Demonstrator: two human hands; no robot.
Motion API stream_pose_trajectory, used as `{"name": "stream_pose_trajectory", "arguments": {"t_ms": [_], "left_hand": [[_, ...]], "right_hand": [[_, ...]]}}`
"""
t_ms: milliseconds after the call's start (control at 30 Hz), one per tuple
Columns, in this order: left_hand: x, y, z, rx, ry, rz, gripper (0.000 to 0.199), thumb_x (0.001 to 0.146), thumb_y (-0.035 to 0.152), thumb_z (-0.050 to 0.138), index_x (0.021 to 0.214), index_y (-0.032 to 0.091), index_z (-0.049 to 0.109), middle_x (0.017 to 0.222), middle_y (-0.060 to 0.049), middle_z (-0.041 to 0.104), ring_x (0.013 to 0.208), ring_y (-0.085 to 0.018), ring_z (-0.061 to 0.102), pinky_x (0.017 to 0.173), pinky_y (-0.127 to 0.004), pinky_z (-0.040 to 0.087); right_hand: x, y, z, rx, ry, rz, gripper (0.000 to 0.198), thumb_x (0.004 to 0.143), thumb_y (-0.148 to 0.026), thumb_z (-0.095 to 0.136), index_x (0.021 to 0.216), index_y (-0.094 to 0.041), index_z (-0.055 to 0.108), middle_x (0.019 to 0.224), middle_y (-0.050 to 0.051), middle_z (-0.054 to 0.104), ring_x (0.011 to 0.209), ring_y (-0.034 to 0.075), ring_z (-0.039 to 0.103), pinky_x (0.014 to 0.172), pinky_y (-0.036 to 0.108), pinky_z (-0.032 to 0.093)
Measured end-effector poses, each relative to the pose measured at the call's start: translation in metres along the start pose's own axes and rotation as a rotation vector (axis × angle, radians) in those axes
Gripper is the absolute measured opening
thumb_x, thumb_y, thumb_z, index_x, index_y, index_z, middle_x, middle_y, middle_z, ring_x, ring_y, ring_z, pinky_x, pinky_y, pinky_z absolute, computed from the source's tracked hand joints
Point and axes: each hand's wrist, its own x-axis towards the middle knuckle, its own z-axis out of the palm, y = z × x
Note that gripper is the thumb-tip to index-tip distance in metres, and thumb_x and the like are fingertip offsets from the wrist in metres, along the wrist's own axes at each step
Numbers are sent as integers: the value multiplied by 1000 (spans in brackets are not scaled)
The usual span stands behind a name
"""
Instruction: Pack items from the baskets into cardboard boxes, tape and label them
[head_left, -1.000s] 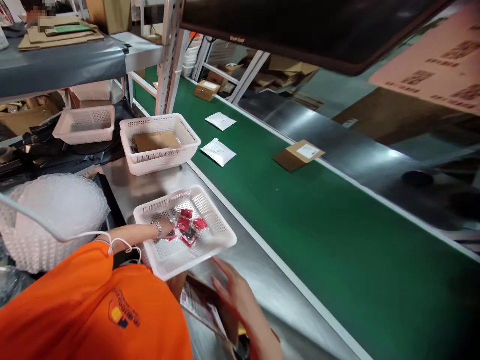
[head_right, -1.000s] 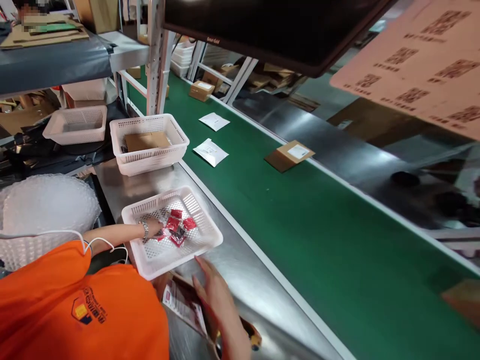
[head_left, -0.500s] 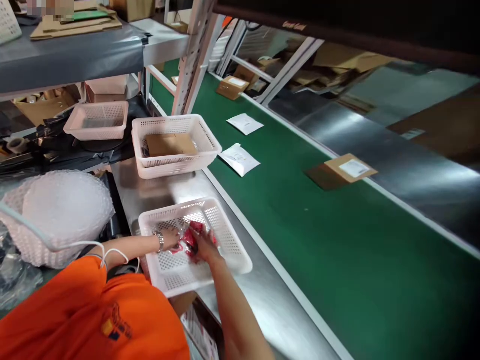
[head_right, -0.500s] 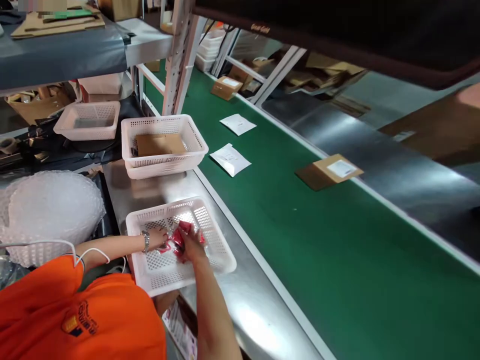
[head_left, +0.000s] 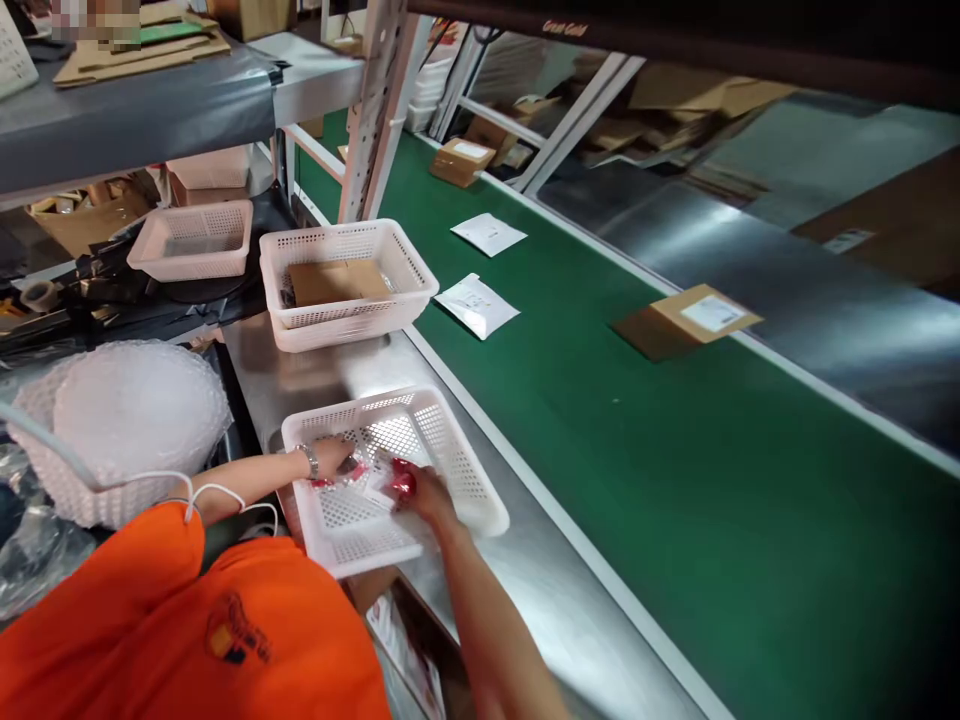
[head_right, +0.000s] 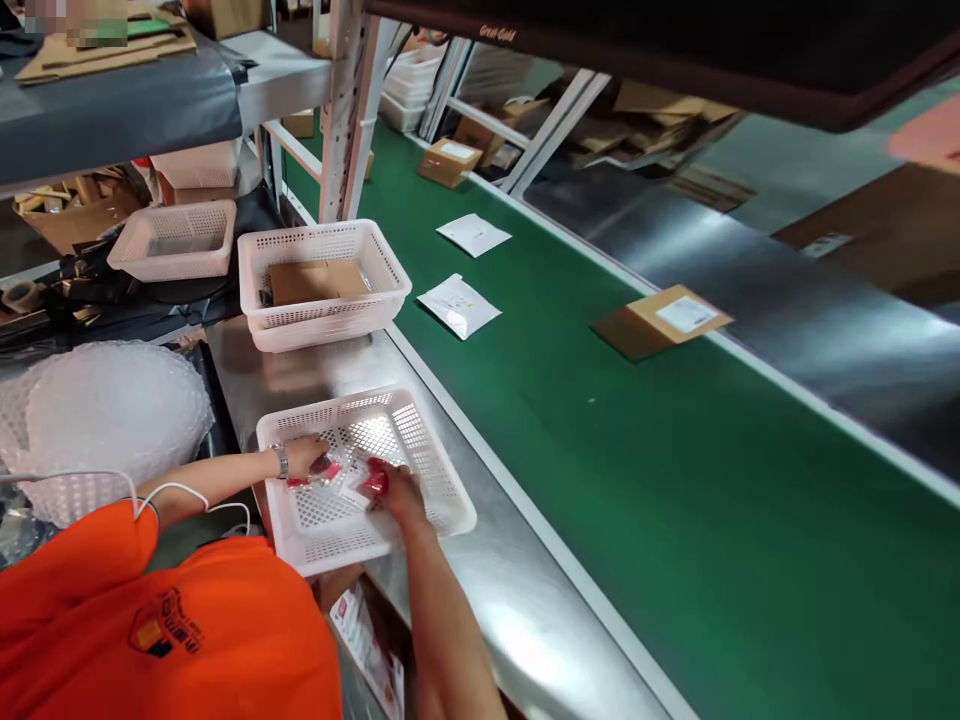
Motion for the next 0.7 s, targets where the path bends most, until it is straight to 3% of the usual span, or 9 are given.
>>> {"name": "stream_pose_trajectory", "arguments": {"t_ms": [100, 200, 267, 367, 433, 533, 600, 700], "left_hand": [[-2, -5, -13, -46, 81, -39, 33, 84, 12, 79, 116, 9, 70, 117, -15, 72, 95, -25, 68, 82, -31, 53], [-5, -4, -27, -88, 157, -34, 27, 86, 10, 73, 113, 8, 69, 114, -14, 73, 100, -25, 67, 87, -32, 52], [-9, 1, -35, -156, 209, -2, 32, 84, 8, 72, 116, 9, 68, 113, -12, 73, 99, -24, 67, 89, -32, 53], [-16, 18, -42, -382, 290, 104, 36, 81, 11, 77, 115, 13, 67, 110, -9, 74, 95, -22, 66, 88, -33, 54], [-21, 36, -42, -496, 298, 178, 39, 79, 17, 82, 115, 15, 65, 106, -6, 73, 92, -20, 66, 86, -33, 55], [-29, 68, -31, -561, 237, 313, 47, 79, 27, 89, 117, 17, 63, 109, -5, 71, 94, -20, 66, 89, -33, 56], [-36, 90, -18, -576, 203, 437, 49, 79, 31, 91, 116, 17, 63, 114, -7, 71, 99, -21, 66, 94, -35, 56], [-46, 117, 8, -489, 152, 606, 50, 78, 29, 92, 117, 15, 63, 121, -12, 69, 110, -26, 65, 102, -38, 54]], "right_hand": [[-1, 0, -12, 18, 34, -17, 49, 88, -29, 76, 135, -14, 78, 112, 16, 80, 110, 35, 72, 103, 43, 50], [-11, 7, -31, 48, 109, 31, 48, 88, -31, 73, 133, -15, 76, 122, 19, 80, 116, 35, 71, 104, 43, 52], [-32, 16, -43, 160, 218, 55, 48, 85, -36, 73, 129, -16, 75, 126, 19, 79, 115, 35, 72, 102, 44, 55], [-95, 31, -47, 398, 436, 41, 52, 79, -49, 77, 122, -19, 75, 125, 17, 78, 108, 34, 74, 99, 46, 58], [-152, 34, -37, 485, 510, 13, 51, 78, -54, 78, 119, -23, 75, 124, 15, 78, 108, 34, 74, 99, 47, 60], [-227, 23, -6, 544, 493, -31, 39, 83, -52, 75, 112, -26, 78, 120, 14, 79, 111, 35, 74, 101, 49, 60], [-257, 11, 18, 561, 437, -38, 36, 83, -49, 75, 109, -25, 80, 118, 16, 79, 112, 36, 75, 102, 51, 61], [-271, -4, 44, 565, 331, -1, 47, 78, -45, 76, 120, -23, 82, 128, 19, 80, 123, 39, 74, 112, 55, 57]]}}
